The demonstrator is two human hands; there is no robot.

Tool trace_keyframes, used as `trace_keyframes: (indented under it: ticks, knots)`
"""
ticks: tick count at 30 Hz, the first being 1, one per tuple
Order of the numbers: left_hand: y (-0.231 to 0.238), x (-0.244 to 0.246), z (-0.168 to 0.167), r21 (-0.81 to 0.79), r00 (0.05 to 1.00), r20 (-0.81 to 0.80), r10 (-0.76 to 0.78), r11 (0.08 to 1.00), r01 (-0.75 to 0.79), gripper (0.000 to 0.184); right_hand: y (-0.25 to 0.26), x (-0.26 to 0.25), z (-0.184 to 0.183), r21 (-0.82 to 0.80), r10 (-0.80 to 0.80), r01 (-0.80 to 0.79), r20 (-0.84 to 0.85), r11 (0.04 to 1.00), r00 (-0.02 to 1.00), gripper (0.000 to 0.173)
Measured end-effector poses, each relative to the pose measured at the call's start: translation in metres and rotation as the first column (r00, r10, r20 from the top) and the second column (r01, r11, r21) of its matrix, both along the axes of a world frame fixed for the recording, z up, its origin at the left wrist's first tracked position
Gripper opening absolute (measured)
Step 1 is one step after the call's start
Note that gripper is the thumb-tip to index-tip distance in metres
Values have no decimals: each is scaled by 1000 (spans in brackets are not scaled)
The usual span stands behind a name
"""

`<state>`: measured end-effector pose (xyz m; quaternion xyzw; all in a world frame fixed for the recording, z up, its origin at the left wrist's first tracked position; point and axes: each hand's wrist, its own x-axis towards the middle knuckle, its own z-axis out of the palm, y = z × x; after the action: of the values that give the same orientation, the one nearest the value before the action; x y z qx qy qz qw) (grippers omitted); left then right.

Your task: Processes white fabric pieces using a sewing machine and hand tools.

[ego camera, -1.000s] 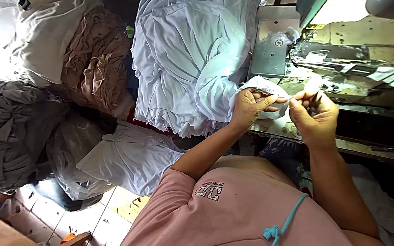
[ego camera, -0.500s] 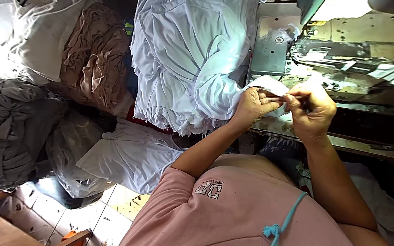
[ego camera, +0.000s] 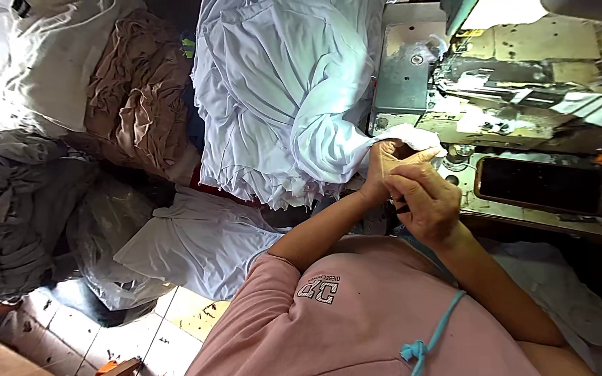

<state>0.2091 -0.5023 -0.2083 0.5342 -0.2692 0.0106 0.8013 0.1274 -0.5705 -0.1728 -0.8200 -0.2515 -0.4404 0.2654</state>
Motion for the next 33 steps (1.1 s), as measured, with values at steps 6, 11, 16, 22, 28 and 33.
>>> trace_keyframes:
  ticks: [6, 11, 16, 22, 28, 33]
  knots:
    - [18, -8, 52, -215, 786, -536, -308, 950, 226, 18, -17, -6, -7, 209, 96, -67, -127, 976, 987, 61]
    - [28, -14, 66, -281, 717, -585, -378, 924, 257, 22, -46, -3, 3, 487, 152, 91, -436, 869, 887, 53]
    - [29, -18, 70, -219, 738, -594, -319, 947, 233, 20, -48, -2, 17, 420, 97, 174, -550, 891, 829, 22]
    - [30, -21, 68, -167, 787, -553, -275, 961, 219, 19, -41, 2, 17, 301, -33, 230, -539, 925, 842, 23]
    - [29, -21, 67, -178, 791, -547, -274, 961, 210, 19, -41, 2, 17, 297, -30, 221, -534, 929, 845, 22]
    - [28, -21, 66, -160, 803, -538, -256, 967, 200, 18, -43, 1, 17, 249, -63, 230, -540, 941, 840, 23]
